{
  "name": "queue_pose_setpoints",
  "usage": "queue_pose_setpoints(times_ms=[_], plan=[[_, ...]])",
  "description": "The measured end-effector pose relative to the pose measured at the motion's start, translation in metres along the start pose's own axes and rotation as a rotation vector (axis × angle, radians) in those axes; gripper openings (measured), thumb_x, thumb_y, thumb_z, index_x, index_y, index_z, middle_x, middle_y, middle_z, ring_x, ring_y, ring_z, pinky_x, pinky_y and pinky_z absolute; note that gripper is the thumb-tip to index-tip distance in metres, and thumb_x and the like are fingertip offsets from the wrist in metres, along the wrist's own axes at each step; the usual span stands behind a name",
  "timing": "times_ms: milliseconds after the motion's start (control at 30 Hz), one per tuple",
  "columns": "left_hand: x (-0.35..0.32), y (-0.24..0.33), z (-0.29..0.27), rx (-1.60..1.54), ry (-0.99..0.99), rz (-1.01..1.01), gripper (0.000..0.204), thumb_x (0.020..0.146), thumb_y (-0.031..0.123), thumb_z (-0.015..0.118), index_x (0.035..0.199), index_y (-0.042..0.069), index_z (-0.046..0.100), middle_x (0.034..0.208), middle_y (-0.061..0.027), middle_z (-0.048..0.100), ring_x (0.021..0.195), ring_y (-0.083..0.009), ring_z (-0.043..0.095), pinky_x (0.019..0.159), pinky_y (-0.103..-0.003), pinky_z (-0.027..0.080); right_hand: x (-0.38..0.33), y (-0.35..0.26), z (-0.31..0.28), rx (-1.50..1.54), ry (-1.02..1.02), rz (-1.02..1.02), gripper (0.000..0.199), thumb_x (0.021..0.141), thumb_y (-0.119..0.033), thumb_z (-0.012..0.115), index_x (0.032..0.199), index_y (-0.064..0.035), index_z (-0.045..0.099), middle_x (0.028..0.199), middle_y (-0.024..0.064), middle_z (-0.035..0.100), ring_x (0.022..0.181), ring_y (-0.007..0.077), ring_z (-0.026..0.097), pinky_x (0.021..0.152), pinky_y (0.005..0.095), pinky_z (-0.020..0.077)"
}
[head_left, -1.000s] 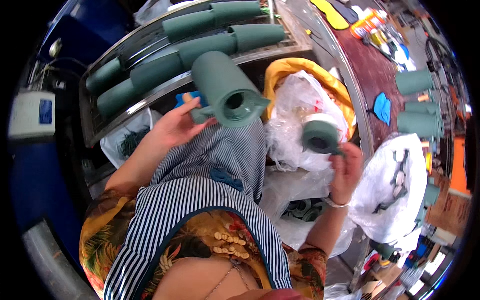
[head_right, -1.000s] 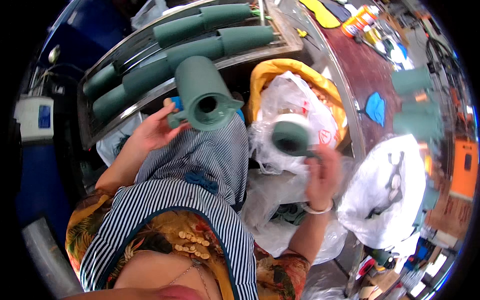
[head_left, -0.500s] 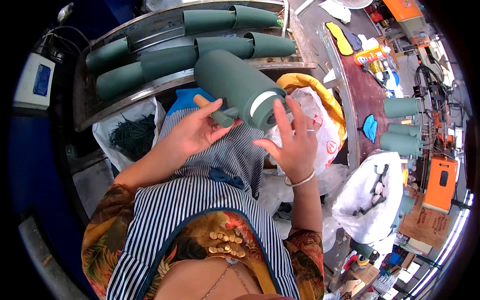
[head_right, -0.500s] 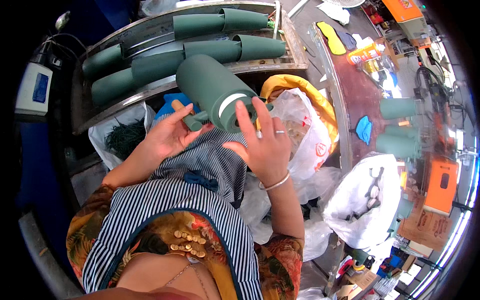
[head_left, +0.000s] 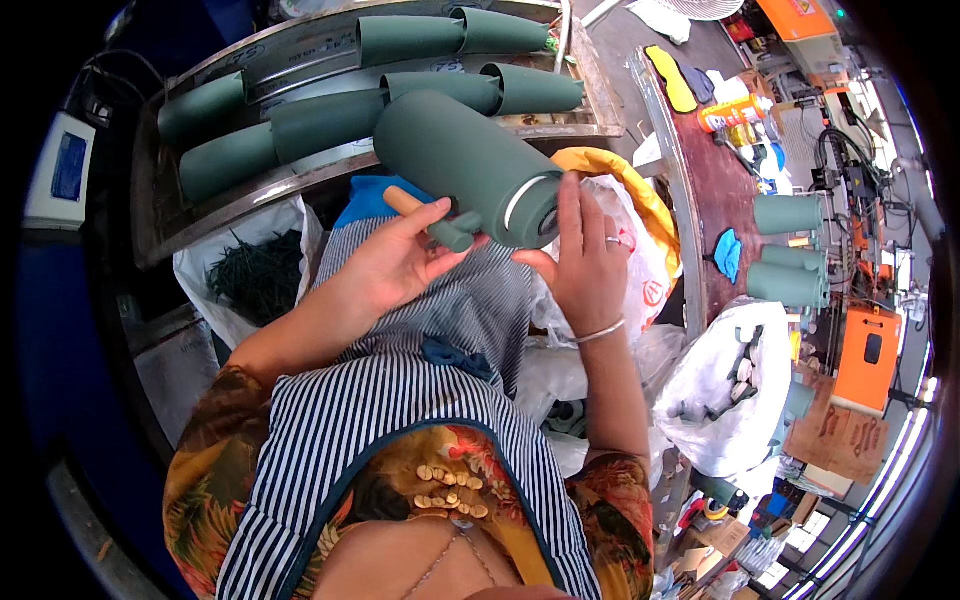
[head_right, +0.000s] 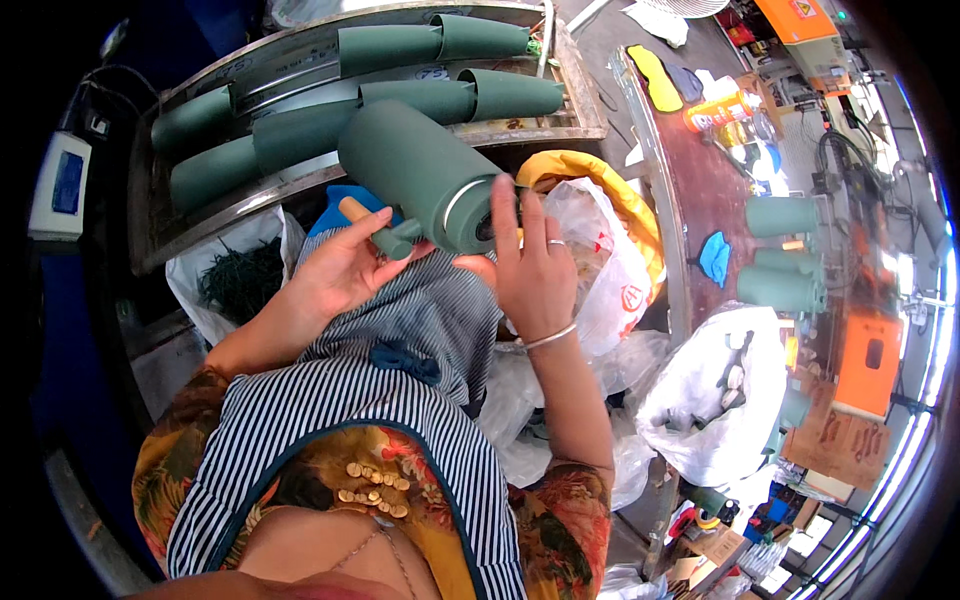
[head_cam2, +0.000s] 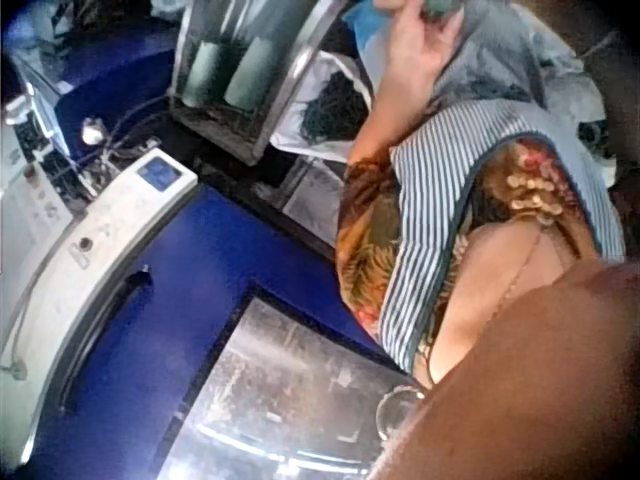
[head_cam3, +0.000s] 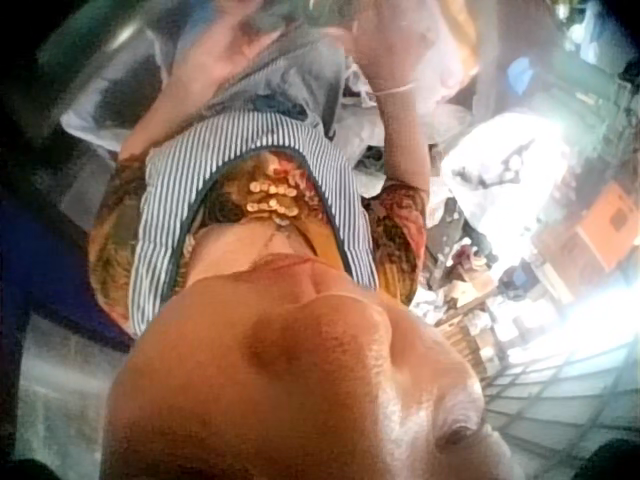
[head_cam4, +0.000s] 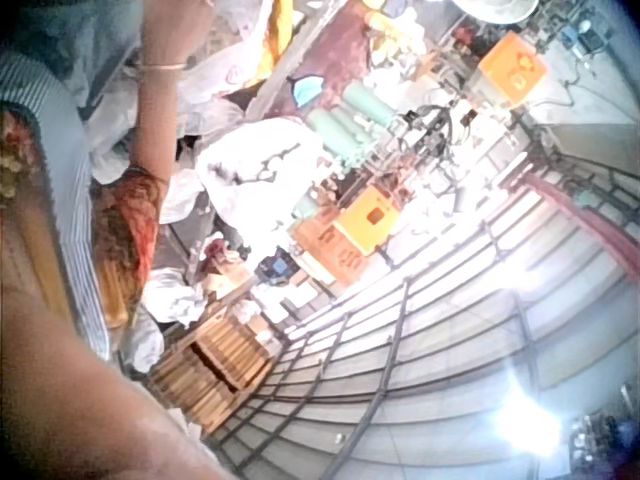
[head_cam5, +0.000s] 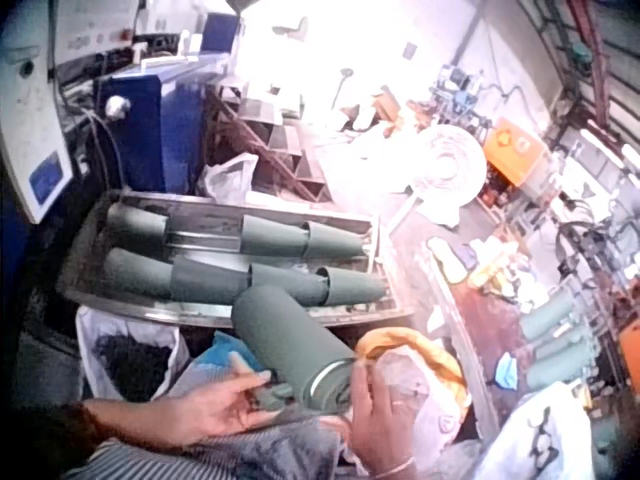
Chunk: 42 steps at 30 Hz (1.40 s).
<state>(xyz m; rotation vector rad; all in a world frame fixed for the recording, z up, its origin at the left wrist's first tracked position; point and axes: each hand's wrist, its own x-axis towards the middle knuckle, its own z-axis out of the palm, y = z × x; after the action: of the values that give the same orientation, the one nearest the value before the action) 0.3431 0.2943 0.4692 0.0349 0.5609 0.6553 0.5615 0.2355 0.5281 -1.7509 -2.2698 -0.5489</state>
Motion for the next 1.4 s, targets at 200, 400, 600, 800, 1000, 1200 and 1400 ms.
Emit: queue_pose_setpoints(times_ms=[200, 400, 600, 800, 1000, 1200, 1400], plan=[[0.014, -0.001, -0.006, -0.002, 0.032, 0.093, 0.035, 0.091, 0.018, 0.064, 0.118, 0.0, 0.053, 0.115, -0.015, 0.06, 0.106, -0.0333, 0.062, 0.09, -0.037, 0.055, -0.001, -0.054, -0.012, 1.276, -0.088, 0.604, 0.105, 0.076, -0.055, 0.068, 0.146, 0.0061, 0.019, 0.098, 0.0156, 0.067, 0.083, 0.0282, 0.067, 0.067, 0.0325, 0.0536], [0.009, -0.002, -0.005, 0.04, 0.044, 0.157, 0.033, 0.09, 0.017, 0.065, 0.117, 0.003, 0.053, 0.114, -0.0115, 0.061, 0.104, -0.0277, 0.063, 0.09, -0.039, 0.054, -0.001, -0.017, 0.026, 0.36, 0.108, 0.273, 0.088, 0.081, -0.04, 0.071, 0.142, 0.0069, 0.028, 0.126, 0.0264, 0.051, 0.104, 0.0384, 0.059, 0.085, 0.0437, 0.0488], [0.027, -0.041, -0.015, 0.354, 0.082, 0.543, 0.016, 0.094, 0.016, 0.059, 0.104, 0.012, 0.047, 0.092, 0.0005, 0.051, 0.082, -0.0099, 0.055, 0.067, -0.025, 0.049, -0.004, -0.05, 0.062, 1.585, 0.244, 0.97, 0.044, 0.095, -0.032, 0.056, 0.121, 0.0026, 0.046, 0.074, 0.0144, 0.065, 0.059, 0.0234, 0.065, 0.05, 0.0297, 0.0529], [0.068, -0.024, -0.024, 0.504, -0.071, 0.849, 0.014, 0.094, 0.012, 0.059, 0.102, 0.012, 0.047, 0.1, 0.0006, 0.05, 0.08, -0.0053, 0.047, 0.068, -0.022, 0.042, -0.009, -0.04, 0.076, 2.506, 0.079, 1.063, 0.035, 0.099, -0.041, 0.048, 0.111, -0.0086, 0.054, 0.098, 0.0062, 0.062, 0.081, 0.0155, 0.063, 0.073, 0.0311, 0.0561], [0.091, -0.044, 0.045, 0.52, -0.294, 0.331, 0.038, 0.096, 0.018, 0.055, 0.13, 0.007, 0.044, 0.121, -0.0059, 0.056, 0.105, -0.0141, 0.058, 0.084, -0.026, 0.05, 0.007, -0.046, 0.069, 2.377, 0.78, 0.913, 0.04, 0.094, -0.013, 0.059, 0.13, -0.0103, 0.042, 0.113, 0.0069, 0.059, 0.09, 0.0157, 0.062, 0.076, 0.0312, 0.0545], [0.129, -0.02, 0.045, 1.129, -0.381, 0.482, 0.058, 0.093, 0.018, 0.06, 0.143, 0.008, 0.033, 0.144, -0.0108, 0.042, 0.129, -0.0268, 0.044, 0.103, -0.039, 0.039, -0.002, 0.145, 0.048, 1.234, 1.08, 0.903, 0.021, 0.098, -0.018, 0.051, 0.094, 0.0018, 0.055, 0.088, 0.0125, 0.066, 0.068, 0.0154, 0.066, 0.055, 0.0278, 0.0542], [0.115, 0.021, -0.08, 2.41, 0.068, 0.962, 0.035, 0.08, 0.017, 0.067, 0.114, 0.009, 0.058, 0.133, -0.0104, 0.05, 0.13, -0.0347, 0.04, 0.107, -0.051, 0.028, -0.031, 0.335, 0.039, 0.473, 0.711, 1.12, 0.03, 0.092, -0.026, 0.059, 0.094, 0.0032, 0.054, 0.07, 0.0113, 0.068, 0.046, 0.0212, 0.064, 0.041, 0.033, 0.0504]])
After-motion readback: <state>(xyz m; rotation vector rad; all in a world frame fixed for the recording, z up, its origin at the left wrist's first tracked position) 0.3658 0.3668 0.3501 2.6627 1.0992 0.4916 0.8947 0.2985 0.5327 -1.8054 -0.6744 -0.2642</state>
